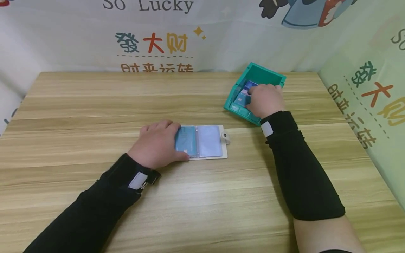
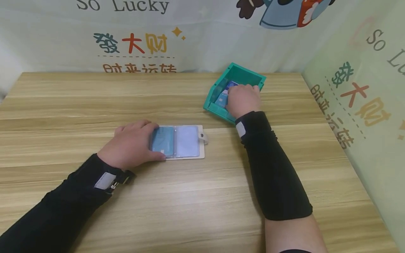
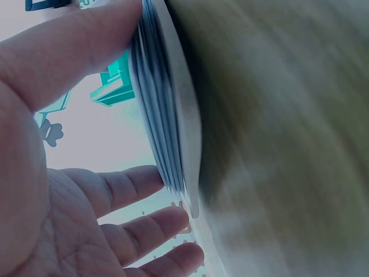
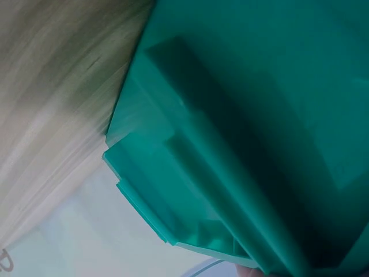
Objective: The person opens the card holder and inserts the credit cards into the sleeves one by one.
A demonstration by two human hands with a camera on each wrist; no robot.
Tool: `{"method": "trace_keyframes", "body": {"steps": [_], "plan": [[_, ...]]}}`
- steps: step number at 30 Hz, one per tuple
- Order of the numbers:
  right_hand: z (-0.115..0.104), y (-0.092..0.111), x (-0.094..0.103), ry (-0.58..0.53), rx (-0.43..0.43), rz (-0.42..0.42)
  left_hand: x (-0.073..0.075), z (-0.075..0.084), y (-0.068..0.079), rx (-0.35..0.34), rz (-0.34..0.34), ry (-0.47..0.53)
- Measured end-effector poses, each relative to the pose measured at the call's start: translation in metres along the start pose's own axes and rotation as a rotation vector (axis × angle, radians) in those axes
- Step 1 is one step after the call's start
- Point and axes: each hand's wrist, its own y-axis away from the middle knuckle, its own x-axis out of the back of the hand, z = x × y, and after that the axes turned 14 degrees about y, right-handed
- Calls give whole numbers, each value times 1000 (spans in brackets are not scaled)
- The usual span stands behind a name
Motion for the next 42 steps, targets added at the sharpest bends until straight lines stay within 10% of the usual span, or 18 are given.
{"method": "trace_keyframes", "body": {"steps": [42], "plan": [[-4, -5, 2, 96, -35, -53, 0, 0, -1, 3, 0, 1]]}}
